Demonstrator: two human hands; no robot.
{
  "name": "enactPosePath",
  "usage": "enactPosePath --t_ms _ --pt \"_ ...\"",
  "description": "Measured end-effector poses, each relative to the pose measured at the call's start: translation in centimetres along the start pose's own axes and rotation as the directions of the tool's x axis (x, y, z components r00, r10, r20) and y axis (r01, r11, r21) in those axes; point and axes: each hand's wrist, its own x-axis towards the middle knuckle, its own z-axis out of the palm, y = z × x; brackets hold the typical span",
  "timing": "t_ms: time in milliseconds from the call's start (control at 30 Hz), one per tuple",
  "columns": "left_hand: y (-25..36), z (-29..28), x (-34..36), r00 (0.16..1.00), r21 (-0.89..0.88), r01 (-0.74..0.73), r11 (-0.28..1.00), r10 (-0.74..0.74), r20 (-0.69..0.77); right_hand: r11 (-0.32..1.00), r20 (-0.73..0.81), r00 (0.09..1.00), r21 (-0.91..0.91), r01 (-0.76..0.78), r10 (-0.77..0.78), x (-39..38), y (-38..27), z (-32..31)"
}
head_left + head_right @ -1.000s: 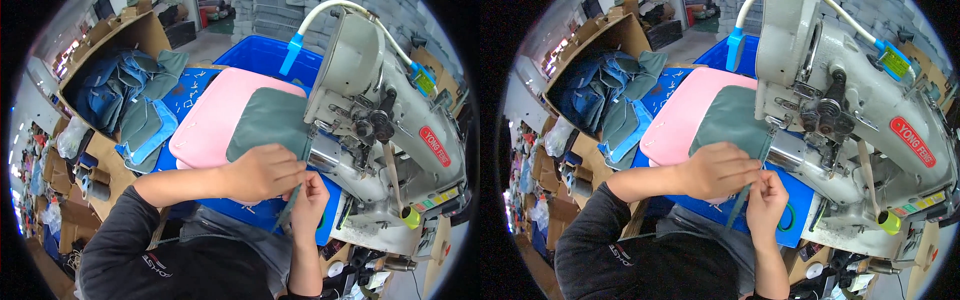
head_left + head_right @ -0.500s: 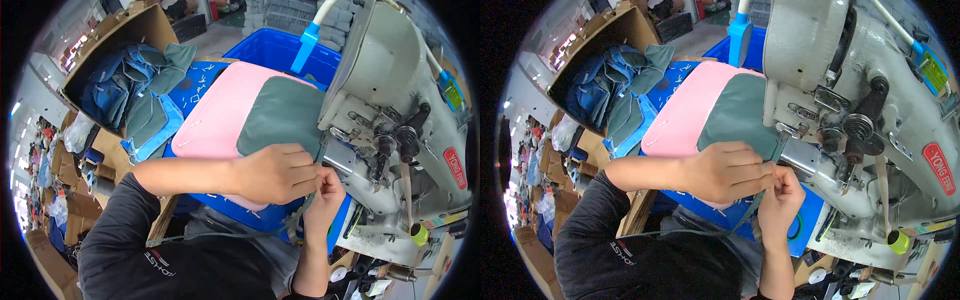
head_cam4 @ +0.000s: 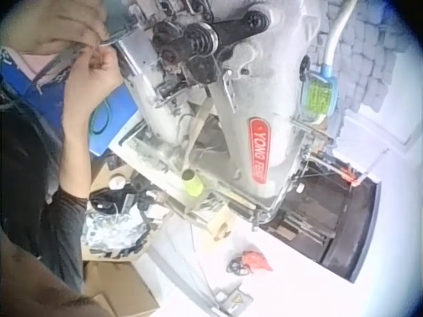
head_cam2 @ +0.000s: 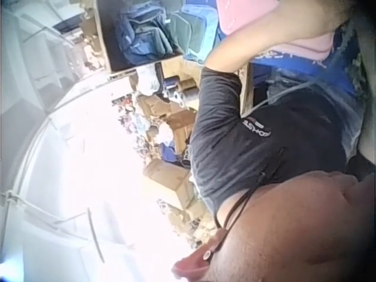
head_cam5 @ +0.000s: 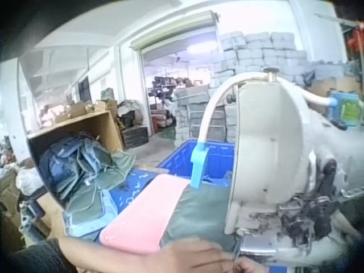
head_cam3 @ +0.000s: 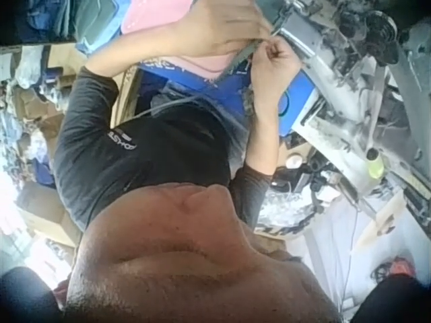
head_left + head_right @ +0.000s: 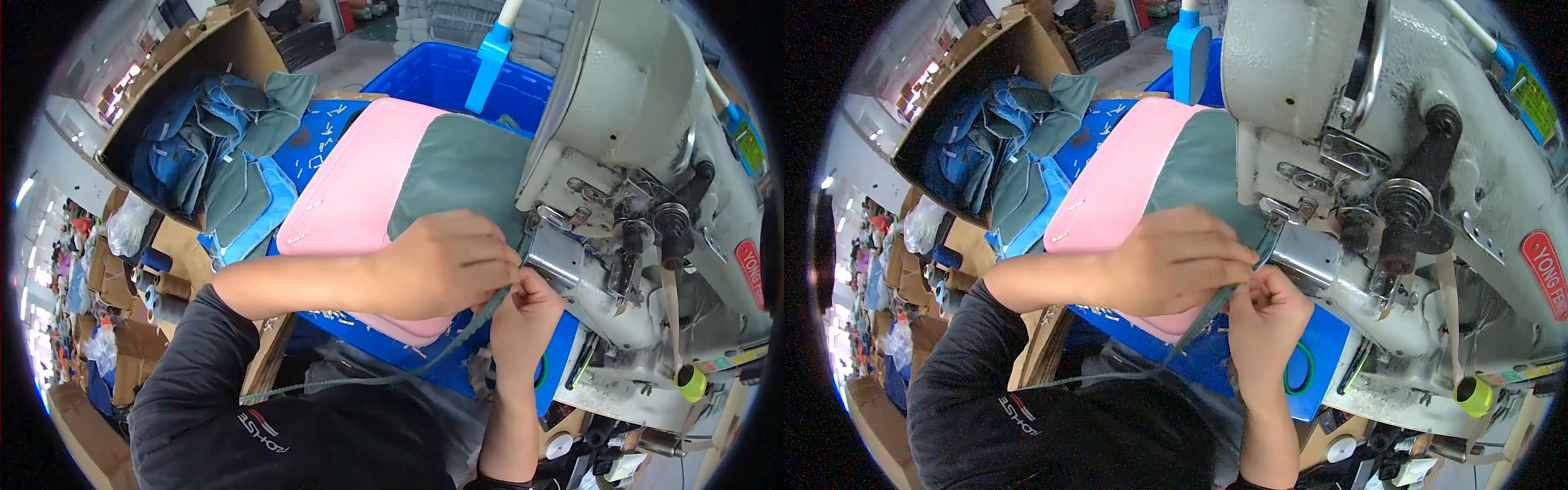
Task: Sewing a fabric component onto a bag using an industrial sewing machine and trimming thread with scissors.
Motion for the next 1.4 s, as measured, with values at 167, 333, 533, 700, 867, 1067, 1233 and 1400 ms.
enactPosePath --t_ms 167,333,533,700,867,1067,1233,1400 --pt "-0.1 -0.1 0.6 0.984 0.109 -0.157 0.981 0.147 0.098 0.994 -0.05 0.996 -0.081 0.069 -0.073 0.4 0.7 -0.1" --pt "-0.8 -0.5 0.3 0.991 0.086 -0.067 0.994 0.056 0.125 1.0 -0.084 0.996 -0.023 0.002 -0.004 0.0 -1.2 1.1" --pt "-1.5 -0.8 0.3 0.988 -0.107 0.068 0.992 -0.052 0.147 0.984 -0.038 0.999 -0.178 0.014 -0.021 0.1 0.2 1.2" --pt "-1.6 -0.6 0.6 0.984 -0.026 -0.028 0.999 0.032 0.172 0.964 -0.04 0.99 -0.235 0.122 -0.135 0.2 1.1 0.9" --pt "-1.7 -0.1 0.5 0.98 0.09 -0.146 0.985 0.131 0.15 0.991 -0.021 0.996 -0.1 0.085 -0.088 0.1 0.2 0.5" --pt "-1.2 -0.2 0.4 0.983 0.081 -0.17 0.982 0.162 0.089 0.999 -0.022 0.999 -0.038 0.032 -0.033 0.1 -0.7 -0.3" --pt "-0.7 -0.6 0.2 0.997 -0.045 -0.036 0.998 0.038 0.061 1.0 -0.024 0.999 -0.014 -0.022 0.021 -0.1 -0.7 -0.4" --pt "-1.6 -0.4 0.0 1.0 -0.133 0.003 0.991 0.0 0.028 0.992 0.028 0.998 -0.113 0.051 -0.048 -0.3 -0.3 0.1"
